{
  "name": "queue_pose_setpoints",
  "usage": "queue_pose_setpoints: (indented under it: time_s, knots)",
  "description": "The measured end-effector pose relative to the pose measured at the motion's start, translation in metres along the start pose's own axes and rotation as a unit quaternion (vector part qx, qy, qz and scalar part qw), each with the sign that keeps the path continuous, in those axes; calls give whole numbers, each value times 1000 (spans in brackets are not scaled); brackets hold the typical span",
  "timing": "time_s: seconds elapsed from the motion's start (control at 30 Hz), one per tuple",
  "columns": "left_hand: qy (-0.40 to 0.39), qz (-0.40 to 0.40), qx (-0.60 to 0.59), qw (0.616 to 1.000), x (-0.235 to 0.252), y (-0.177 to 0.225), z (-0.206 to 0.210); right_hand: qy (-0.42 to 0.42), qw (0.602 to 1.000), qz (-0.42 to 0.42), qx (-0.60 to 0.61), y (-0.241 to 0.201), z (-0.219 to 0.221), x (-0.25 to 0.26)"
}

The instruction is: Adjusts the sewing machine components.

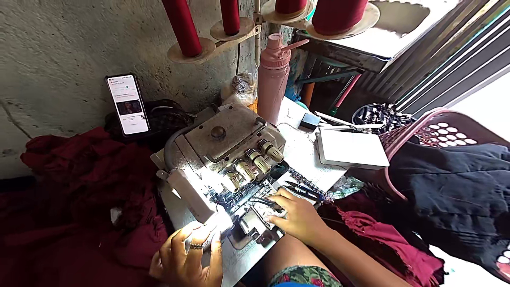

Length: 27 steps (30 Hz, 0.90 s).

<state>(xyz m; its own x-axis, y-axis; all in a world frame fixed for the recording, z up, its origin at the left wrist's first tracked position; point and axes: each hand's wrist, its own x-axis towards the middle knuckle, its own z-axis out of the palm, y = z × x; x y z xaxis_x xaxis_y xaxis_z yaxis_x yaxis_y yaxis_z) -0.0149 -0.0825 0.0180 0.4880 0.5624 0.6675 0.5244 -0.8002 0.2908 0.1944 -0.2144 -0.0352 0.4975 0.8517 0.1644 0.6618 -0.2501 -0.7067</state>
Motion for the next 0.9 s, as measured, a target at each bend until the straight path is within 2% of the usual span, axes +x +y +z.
queue_pose_setpoints:
  time_s: [0.1,0.23,0.47,0.7,0.9]
  knots:
    - [-4,6,5,1000,3,2,1,21,1000,9,-4,8,-4,-4]
    - [-25,32,-19,999,5,18,14,7,990,42,137,6,-10,-4]
    - [-55,68,-31,996,14,34,30,91,962,-38,254,-19,-4,4]
    - [-53,47,-109,991,17,31,25,99,956,-99,260,-40,1,11]
    - [-15,58,-96,994,21,18,23,107,959,-137,224,-45,7,15]
